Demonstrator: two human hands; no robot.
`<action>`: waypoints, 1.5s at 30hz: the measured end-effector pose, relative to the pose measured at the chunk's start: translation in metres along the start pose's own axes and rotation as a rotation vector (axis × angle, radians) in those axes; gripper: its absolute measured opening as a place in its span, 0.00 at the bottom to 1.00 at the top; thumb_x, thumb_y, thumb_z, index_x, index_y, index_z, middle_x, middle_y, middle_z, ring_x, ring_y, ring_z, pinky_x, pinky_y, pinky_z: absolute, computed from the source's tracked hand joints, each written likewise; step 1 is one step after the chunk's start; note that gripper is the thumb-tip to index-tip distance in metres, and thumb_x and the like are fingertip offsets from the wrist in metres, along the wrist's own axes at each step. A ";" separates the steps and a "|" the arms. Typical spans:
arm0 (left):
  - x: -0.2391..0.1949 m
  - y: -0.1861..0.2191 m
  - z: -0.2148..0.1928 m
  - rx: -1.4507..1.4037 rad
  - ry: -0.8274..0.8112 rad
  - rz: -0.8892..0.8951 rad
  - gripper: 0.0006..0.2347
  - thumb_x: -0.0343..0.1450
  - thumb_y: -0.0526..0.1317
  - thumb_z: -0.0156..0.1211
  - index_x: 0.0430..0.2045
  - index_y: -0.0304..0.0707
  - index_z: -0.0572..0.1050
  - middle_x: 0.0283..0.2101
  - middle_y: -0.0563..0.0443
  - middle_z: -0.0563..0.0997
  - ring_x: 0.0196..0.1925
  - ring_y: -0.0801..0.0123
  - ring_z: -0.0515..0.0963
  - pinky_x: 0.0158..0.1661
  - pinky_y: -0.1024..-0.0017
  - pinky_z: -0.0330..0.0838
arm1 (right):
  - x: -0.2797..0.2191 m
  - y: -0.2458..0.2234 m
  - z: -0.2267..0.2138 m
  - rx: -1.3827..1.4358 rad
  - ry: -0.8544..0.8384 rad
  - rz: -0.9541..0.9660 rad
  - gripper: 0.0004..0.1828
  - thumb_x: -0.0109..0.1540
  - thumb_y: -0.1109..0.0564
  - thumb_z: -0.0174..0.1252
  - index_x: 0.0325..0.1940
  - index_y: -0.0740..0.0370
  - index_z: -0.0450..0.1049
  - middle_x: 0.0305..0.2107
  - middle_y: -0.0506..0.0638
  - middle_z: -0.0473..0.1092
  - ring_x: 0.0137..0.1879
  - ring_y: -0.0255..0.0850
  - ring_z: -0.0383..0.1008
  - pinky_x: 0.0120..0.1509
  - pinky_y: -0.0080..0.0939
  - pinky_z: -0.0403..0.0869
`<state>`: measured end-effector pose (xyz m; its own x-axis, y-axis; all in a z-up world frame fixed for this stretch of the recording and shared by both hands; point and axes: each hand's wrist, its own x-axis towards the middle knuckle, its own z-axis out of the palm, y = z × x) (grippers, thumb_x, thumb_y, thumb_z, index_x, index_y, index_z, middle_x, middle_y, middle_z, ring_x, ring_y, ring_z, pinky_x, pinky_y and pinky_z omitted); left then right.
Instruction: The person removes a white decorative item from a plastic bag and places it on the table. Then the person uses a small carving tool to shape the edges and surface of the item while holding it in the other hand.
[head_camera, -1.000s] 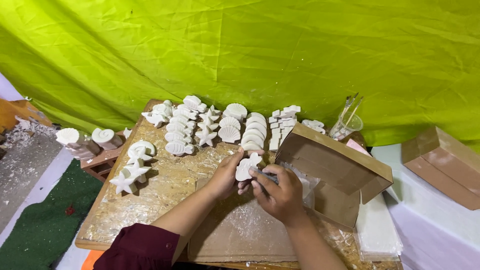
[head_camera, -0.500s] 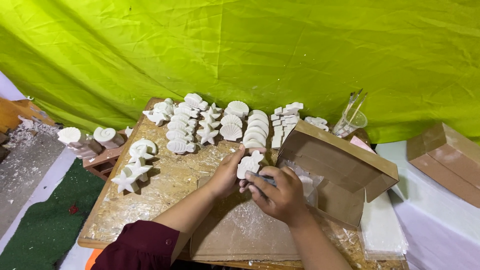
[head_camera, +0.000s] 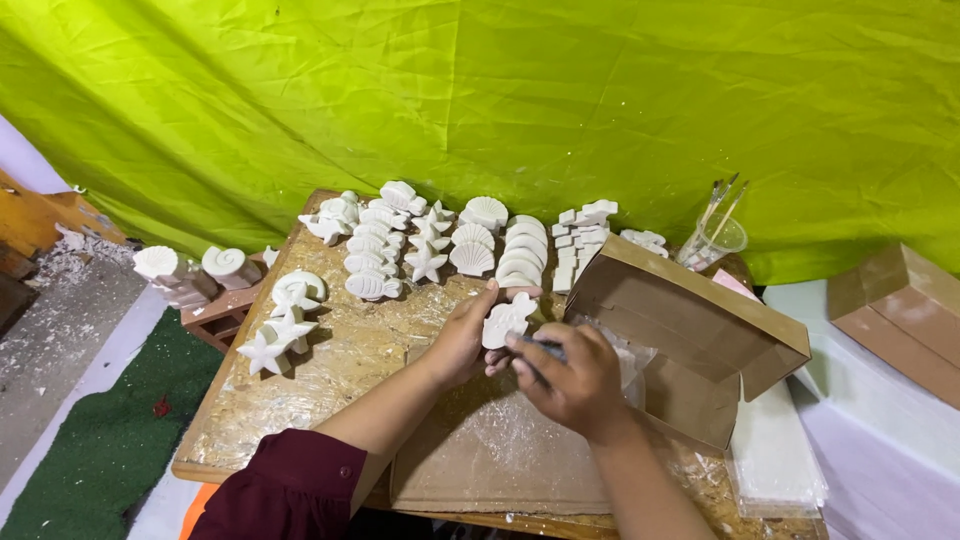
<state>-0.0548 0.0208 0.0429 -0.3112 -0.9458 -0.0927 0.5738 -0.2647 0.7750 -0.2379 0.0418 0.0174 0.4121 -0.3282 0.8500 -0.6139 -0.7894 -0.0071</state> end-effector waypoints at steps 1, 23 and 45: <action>0.003 -0.005 -0.005 0.000 0.000 0.002 0.24 0.79 0.50 0.45 0.54 0.20 0.73 0.16 0.44 0.68 0.06 0.73 0.63 0.07 0.73 0.67 | 0.009 -0.007 -0.006 0.001 0.001 -0.002 0.12 0.65 0.48 0.59 0.48 0.48 0.84 0.37 0.48 0.72 0.39 0.40 0.77 0.40 0.40 0.75; 0.000 -0.008 -0.004 -0.041 -0.017 -0.010 0.21 0.79 0.49 0.48 0.47 0.21 0.74 0.16 0.44 0.67 0.05 0.74 0.61 0.06 0.72 0.64 | 0.023 0.010 -0.016 -0.110 0.092 0.000 0.09 0.63 0.49 0.62 0.40 0.54 0.84 0.35 0.49 0.71 0.37 0.45 0.77 0.38 0.45 0.74; 0.000 -0.011 -0.003 0.024 -0.054 0.034 0.21 0.80 0.49 0.47 0.47 0.23 0.77 0.15 0.45 0.68 0.05 0.73 0.62 0.06 0.72 0.65 | 0.040 0.000 -0.034 -0.163 0.102 -0.098 0.10 0.65 0.50 0.60 0.43 0.54 0.84 0.35 0.50 0.70 0.37 0.43 0.76 0.38 0.41 0.70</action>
<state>-0.0585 0.0234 0.0321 -0.3325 -0.9425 -0.0332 0.5668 -0.2279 0.7917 -0.2442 0.0461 0.0693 0.4100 -0.1937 0.8913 -0.6785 -0.7179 0.1560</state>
